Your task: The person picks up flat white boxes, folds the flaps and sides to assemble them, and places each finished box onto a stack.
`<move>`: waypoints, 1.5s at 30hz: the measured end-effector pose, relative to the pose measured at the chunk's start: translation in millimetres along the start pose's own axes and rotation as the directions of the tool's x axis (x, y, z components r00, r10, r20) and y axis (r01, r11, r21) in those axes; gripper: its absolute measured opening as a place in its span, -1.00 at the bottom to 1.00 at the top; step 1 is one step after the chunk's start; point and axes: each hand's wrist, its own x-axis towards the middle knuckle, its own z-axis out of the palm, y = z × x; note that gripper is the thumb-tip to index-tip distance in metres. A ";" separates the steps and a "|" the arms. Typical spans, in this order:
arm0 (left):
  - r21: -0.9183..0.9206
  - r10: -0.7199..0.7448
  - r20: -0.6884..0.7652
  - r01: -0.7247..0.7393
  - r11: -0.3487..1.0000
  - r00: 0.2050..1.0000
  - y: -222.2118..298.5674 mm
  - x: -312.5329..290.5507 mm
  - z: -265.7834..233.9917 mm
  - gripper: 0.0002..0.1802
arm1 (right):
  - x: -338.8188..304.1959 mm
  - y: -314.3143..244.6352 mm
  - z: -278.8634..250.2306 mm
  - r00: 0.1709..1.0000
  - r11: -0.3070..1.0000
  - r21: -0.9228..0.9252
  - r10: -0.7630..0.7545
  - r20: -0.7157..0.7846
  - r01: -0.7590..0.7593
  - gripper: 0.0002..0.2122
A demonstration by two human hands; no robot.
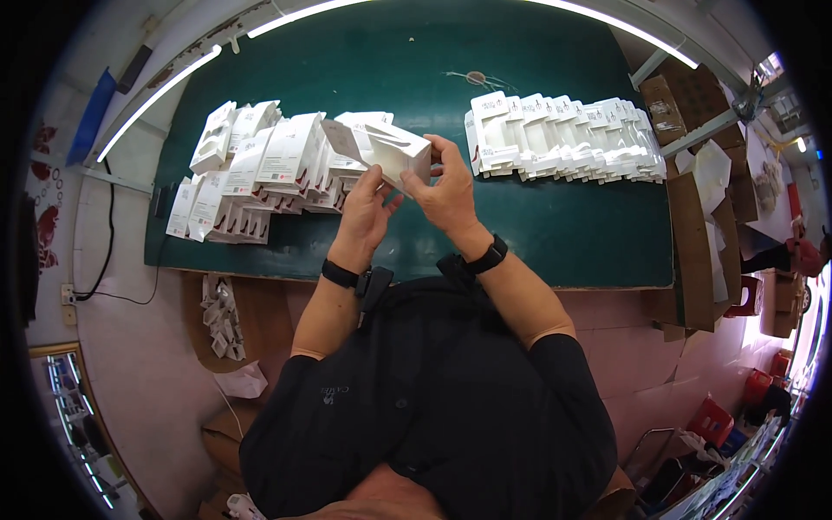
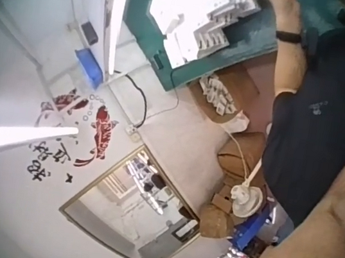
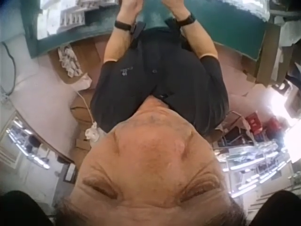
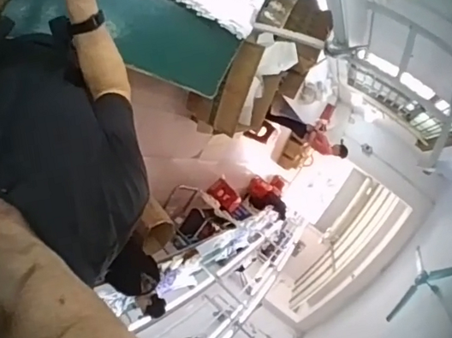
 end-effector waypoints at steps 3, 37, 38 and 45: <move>-0.016 -0.003 -0.033 0.003 1.000 0.999 -1.1 -3.8 2.1 -0.50 | 1.3 1.6 -4.6 0.969 0.931 -0.270 -0.246 0.033 0.245 -0.49; -0.232 -0.091 0.091 0.110 0.967 0.992 1.8 -6.0 15.5 -0.51 | -14.3 43.8 2.4 0.982 0.941 0.318 0.062 0.176 -0.117 -0.38; -0.219 -0.086 0.093 0.105 0.970 0.992 2.6 -5.9 15.8 -0.52 | -14.5 44.9 4.1 0.988 0.935 0.346 0.029 0.151 -0.080 -0.40; -0.229 -0.046 0.113 0.071 0.971 0.993 3.8 -10.4 19.6 -0.51 | -11.0 49.1 7.4 0.996 0.924 0.381 -0.060 0.064 0.031 -0.42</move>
